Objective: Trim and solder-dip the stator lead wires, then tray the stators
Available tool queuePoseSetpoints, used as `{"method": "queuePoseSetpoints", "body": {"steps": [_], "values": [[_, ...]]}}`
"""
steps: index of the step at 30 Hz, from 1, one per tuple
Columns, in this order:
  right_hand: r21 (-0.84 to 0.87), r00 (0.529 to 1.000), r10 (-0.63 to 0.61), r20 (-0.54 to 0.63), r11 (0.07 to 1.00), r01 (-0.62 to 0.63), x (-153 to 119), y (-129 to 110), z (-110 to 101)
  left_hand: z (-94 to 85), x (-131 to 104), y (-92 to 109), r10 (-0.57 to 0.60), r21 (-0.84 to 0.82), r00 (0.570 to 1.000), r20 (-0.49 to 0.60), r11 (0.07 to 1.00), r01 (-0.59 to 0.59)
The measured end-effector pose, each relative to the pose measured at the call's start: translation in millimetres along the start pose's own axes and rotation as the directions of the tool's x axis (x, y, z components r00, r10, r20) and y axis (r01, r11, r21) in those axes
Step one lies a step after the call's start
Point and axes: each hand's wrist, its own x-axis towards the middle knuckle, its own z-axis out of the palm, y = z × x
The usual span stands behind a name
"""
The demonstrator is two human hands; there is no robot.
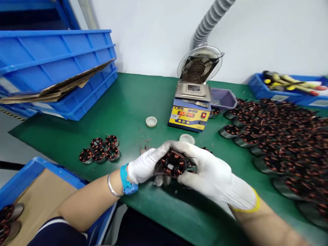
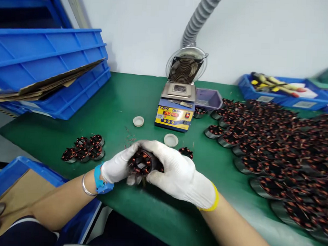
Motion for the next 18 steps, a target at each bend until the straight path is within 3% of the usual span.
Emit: {"method": "queuePoseSetpoints", "body": {"steps": [2, 4, 6, 8, 11, 12, 15, 16, 18], "values": [[-0.126, 0.99, -0.086, -0.108, 0.989, 0.072, 1.8, 5.4, -0.2, -1.7, 0.1, 5.9, 0.174, 0.196, 0.982, 0.076, 0.963, -0.186], [-0.268, 0.974, -0.141, -0.179, 0.959, 0.089, 3.3, 12.7, -3.1, -0.4, -1.4, 12.6, 0.305, 0.368, 0.951, 0.05, 0.88, -0.301], [-0.346, 0.966, -0.15, -0.21, 0.935, 0.07, 4.2, 18.0, -6.8, 2.1, -4.8, 18.2, 0.355, 0.527, 0.935, 0.013, 0.792, -0.308], [-0.375, 0.964, -0.118, -0.238, 0.927, 0.021, 4.5, 19.1, -10.5, 2.9, -9.3, 23.2, 0.292, 0.605, 0.955, 0.048, 0.752, -0.26], [-0.347, 0.961, -0.023, -0.276, 0.935, -0.078, 4.4, 14.7, -13.9, -2.8, -12.5, 30.0, 0.065, 0.561, 0.98, 0.188, 0.812, -0.162], [-0.321, 0.955, 0.007, -0.295, 0.941, -0.106, 4.3, 12.8, -13.5, -5.6, -11.7, 31.0, 0.077, 0.517, 0.981, 0.179, 0.841, -0.16], [-0.244, 0.926, 0.056, -0.373, 0.957, -0.156, 3.7, 9.5, -5.8, -9.9, -4.7, 27.2, 0.239, 0.315, 0.971, -0.004, 0.922, -0.225], [-0.237, 0.917, 0.042, -0.397, 0.96, -0.147, 3.7, 9.3, -1.7, -8.8, -2.5, 24.2, 0.225, 0.259, 0.974, -0.008, 0.942, -0.215], [-0.252, 0.907, -0.024, -0.42, 0.963, -0.091, 4.1, 9.9, 6.4, -3.1, -0.8, 18.2, 0.103, 0.241, 0.989, 0.108, 0.962, -0.126]]}}
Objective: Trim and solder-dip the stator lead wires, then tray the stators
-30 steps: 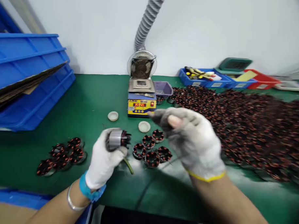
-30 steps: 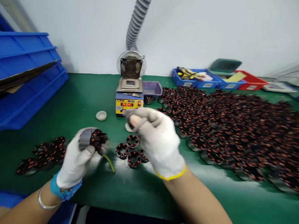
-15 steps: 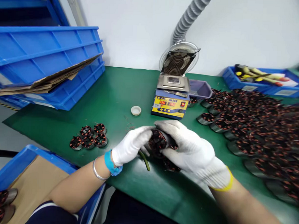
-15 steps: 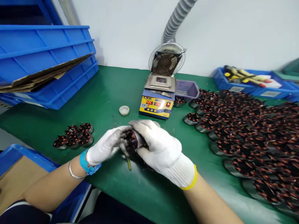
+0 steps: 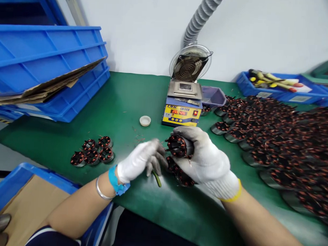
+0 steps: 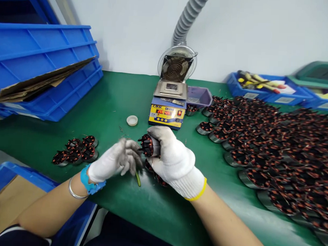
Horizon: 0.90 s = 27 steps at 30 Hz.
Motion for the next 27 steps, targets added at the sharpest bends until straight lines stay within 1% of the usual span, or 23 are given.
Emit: {"method": "queuePoseSetpoints", "body": {"steps": [1, 2, 3, 4, 5, 6, 7, 8, 9, 10, 11, 12, 13, 14, 16, 18, 19, 21, 22, 24, 25, 26, 27], "values": [[0.001, 0.999, -0.047, -0.013, 0.999, 0.047, -0.8, -0.4, 2.8, 4.1, -0.6, -0.8, -0.051, 0.013, 0.996, 0.068, 0.999, 0.05], [-0.002, 0.996, -0.092, -0.023, 0.996, 0.092, -1.1, -0.7, 4.5, 7.7, -2.1, -0.5, -0.085, 0.025, 0.992, 0.098, 0.996, 0.082], [-0.013, 0.992, -0.126, -0.025, 0.992, 0.126, -0.8, -0.7, 5.0, 10.3, -4.2, 0.9, -0.099, 0.027, 0.991, 0.089, 0.995, 0.097], [-0.03, 0.989, -0.148, -0.02, 0.989, 0.147, 0.0, -0.7, 4.4, 11.4, -6.5, 3.0, -0.095, 0.009, 0.994, 0.05, 0.995, 0.095], [-0.05, 0.986, -0.165, -0.016, 0.985, 0.164, 1.0, -0.6, 3.0, 10.9, -8.6, 5.3, -0.066, -0.025, 0.998, -0.007, 0.998, 0.066], [-0.069, 0.984, -0.178, -0.018, 0.982, 0.176, 2.0, -0.5, 1.2, 9.1, -10.0, 7.5, -0.01, -0.063, 0.997, -0.079, 0.998, 0.005], [-0.08, 0.983, -0.183, -0.031, 0.98, 0.18, 2.8, -0.4, -0.4, 6.5, -10.7, 9.3, 0.066, -0.09, 0.982, -0.176, 0.993, -0.083], [-0.081, 0.981, -0.187, -0.047, 0.98, 0.182, 3.1, -0.4, -1.3, 3.5, -10.4, 10.5, 0.149, -0.094, 0.947, -0.285, 0.979, -0.182], [-0.07, 0.979, -0.193, -0.065, 0.98, 0.189, 3.1, -0.6, -1.4, 0.9, -9.3, 11.0, 0.232, -0.069, 0.891, -0.39, 0.958, -0.279], [-0.053, 0.976, -0.204, -0.08, 0.978, 0.2, 2.5, -1.0, -0.5, -0.9, -7.7, 10.9, 0.307, -0.012, 0.828, -0.469, 0.935, -0.353], [-0.033, 0.972, -0.219, -0.086, 0.976, 0.216, 1.6, -1.5, 1.3, -1.8, -5.9, 10.3, 0.372, 0.07, 0.779, -0.506, 0.917, -0.392], [-0.016, 0.969, -0.234, -0.08, 0.972, 0.233, 0.5, -2.1, 3.7, -1.8, -4.1, 9.4, 0.423, 0.163, 0.754, -0.503, 0.903, -0.397], [-0.004, 0.965, -0.252, -0.069, 0.968, 0.253, -0.7, -2.7, 6.2, -1.0, -2.7, 8.3, 0.455, 0.252, 0.757, -0.469, 0.89, -0.379], [0.001, 0.963, -0.264, -0.053, 0.964, 0.265, -1.7, -3.0, 8.3, 0.2, -1.8, 7.2, 0.465, 0.325, 0.779, -0.42, 0.879, -0.35], [-0.012, 0.967, -0.252, -0.038, 0.968, 0.252, -3.0, -2.3, 10.2, 2.5, -1.7, 6.4, 0.419, 0.393, 0.848, -0.323, 0.875, -0.283], [-0.04, 0.972, -0.23, -0.052, 0.973, 0.228, -2.9, 0.3, 8.0, 2.9, -3.5, 7.8, 0.332, 0.37, 0.91, -0.249, 0.901, -0.227], [-0.06, 0.974, -0.219, -0.061, 0.975, 0.215, -2.4, 2.0, 5.7, 2.3, -4.6, 9.3, 0.291, 0.345, 0.93, -0.225, 0.916, -0.203], [-0.096, 0.982, -0.176, -0.072, 0.981, 0.168, -1.0, 5.3, 0.0, -0.1, -6.1, 12.7, 0.238, 0.291, 0.946, -0.222, 0.942, -0.169], [-0.111, 0.99, -0.122, -0.076, 0.987, 0.114, -0.4, 6.8, -3.0, -1.2, -6.3, 14.2, 0.23, 0.273, 0.943, -0.24, 0.948, -0.162], [-0.117, 0.994, 0.065, -0.087, 0.99, -0.075, 1.2, 10.5, -9.0, -2.0, -5.7, 15.5, 0.239, 0.265, 0.93, -0.28, 0.95, -0.164], [-0.104, 0.978, 0.189, -0.083, 0.975, -0.197, 2.3, 13.3, -12.2, -1.3, -5.3, 15.2, 0.248, 0.279, 0.924, -0.29, 0.946, -0.166], [-0.088, 0.947, 0.316, -0.066, 0.943, -0.321, 3.8, 17.2, -15.7, 0.3, -4.9, 14.2, 0.257, 0.306, 0.923, -0.288, 0.938, -0.166], [-0.078, 0.902, 0.43, -0.034, 0.899, -0.432, 5.7, 22.5, -19.5, 2.7, -5.0, 12.5, 0.265, 0.341, 0.925, -0.273, 0.925, -0.165]]}}
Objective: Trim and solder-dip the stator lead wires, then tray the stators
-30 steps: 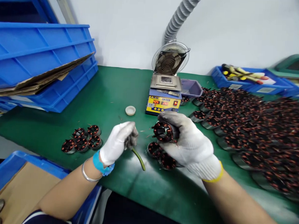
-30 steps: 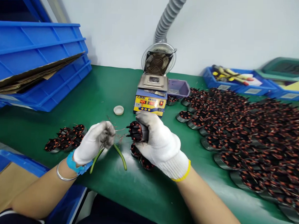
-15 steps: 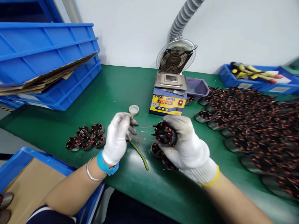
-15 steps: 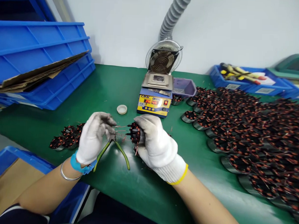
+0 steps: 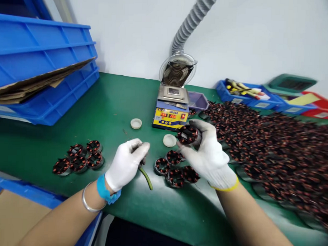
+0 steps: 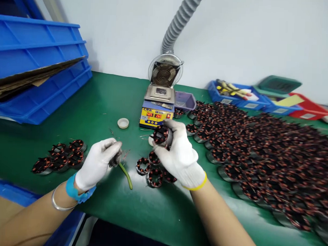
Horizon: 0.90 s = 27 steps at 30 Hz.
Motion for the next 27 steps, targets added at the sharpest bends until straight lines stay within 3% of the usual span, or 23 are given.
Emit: {"method": "queuePoseSetpoints", "body": {"steps": [2, 5, 11, 15, 19, 23, 27], "values": [[-0.026, 0.981, 0.166, 0.102, 0.986, -0.165, 11.4, 11.9, -6.8, 6.5, -4.3, -2.3, 0.04, 0.088, 0.998, 0.058, 0.995, -0.045], [-0.169, 0.939, 0.249, 0.239, 0.962, -0.212, 32.4, 34.9, -12.1, 16.6, -13.4, -7.5, 0.133, 0.231, 0.974, 0.181, 0.957, -0.173], [-0.422, 0.844, 0.198, 0.499, 0.906, 0.038, 56.7, 59.2, 5.3, 26.1, -22.8, -19.5, 0.367, 0.377, 0.887, 0.281, 0.807, -0.454], [-0.53, 0.789, 0.139, 0.598, 0.808, 0.259, 61.5, 43.7, 12.9, 25.6, -23.3, -22.9, 0.445, 0.404, 0.842, 0.305, 0.74, -0.537], [-0.598, 0.713, 0.183, 0.676, 0.702, 0.387, 65.5, 19.4, 12.5, 25.8, -24.6, -23.8, 0.491, 0.385, 0.812, 0.316, 0.716, -0.583], [-0.626, 0.7, 0.21, 0.683, 0.661, 0.413, 65.8, 7.9, 9.4, 26.6, -25.1, -22.2, 0.517, 0.385, 0.787, 0.336, 0.688, -0.616], [-0.637, 0.765, 0.171, 0.621, 0.678, 0.366, 62.6, 7.5, -3.1, 26.2, -25.8, -20.2, 0.522, 0.382, 0.785, 0.335, 0.686, -0.619]]}}
